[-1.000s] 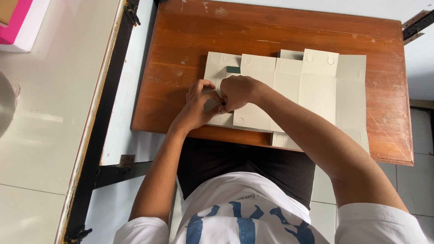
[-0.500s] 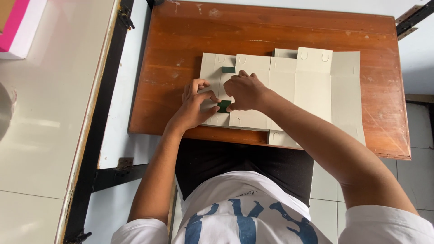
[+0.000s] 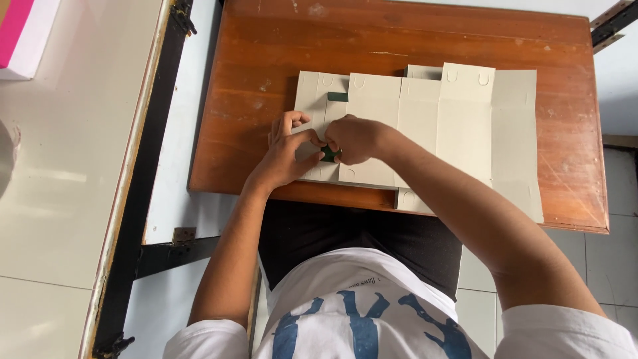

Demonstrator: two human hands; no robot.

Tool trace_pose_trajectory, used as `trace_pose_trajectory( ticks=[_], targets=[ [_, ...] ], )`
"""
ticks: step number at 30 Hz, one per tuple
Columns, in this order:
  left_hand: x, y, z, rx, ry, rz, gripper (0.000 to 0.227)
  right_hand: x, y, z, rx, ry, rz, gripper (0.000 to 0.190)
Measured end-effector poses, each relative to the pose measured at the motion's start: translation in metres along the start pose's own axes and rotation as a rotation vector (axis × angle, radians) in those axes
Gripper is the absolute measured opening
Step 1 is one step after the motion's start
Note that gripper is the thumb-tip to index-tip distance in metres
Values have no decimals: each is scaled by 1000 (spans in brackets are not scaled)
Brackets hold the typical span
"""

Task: Assembling a decorative cardboard box by folding flat sheets and tucking in tabs.

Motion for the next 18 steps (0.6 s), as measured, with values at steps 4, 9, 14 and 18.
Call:
trace_pose_trajectory(
  ticks=[4, 9, 14, 18],
  targets=[
    [-2, 1, 0, 19, 23, 3, 15, -1, -7, -6, 11, -26, 22, 30],
    [-8, 6, -1, 24, 24, 15, 17, 10, -1, 7, 64, 9, -21, 55],
    [2, 4, -4, 37, 49, 55, 22, 13, -6, -13, 305, 100, 112, 60],
    [7, 7, -10, 32, 51, 26, 53, -2, -15, -42, 328, 16, 227, 57]
  ],
)
Point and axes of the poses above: each hand's wrist, its own z-axis towards the middle knuckle, its own y-axis out of the palm, x = y × z, the point moved 1 cm from there along z, towards the middle knuckle, and after that the axes turned 4 degrees about -z, right-handed, at the moved point
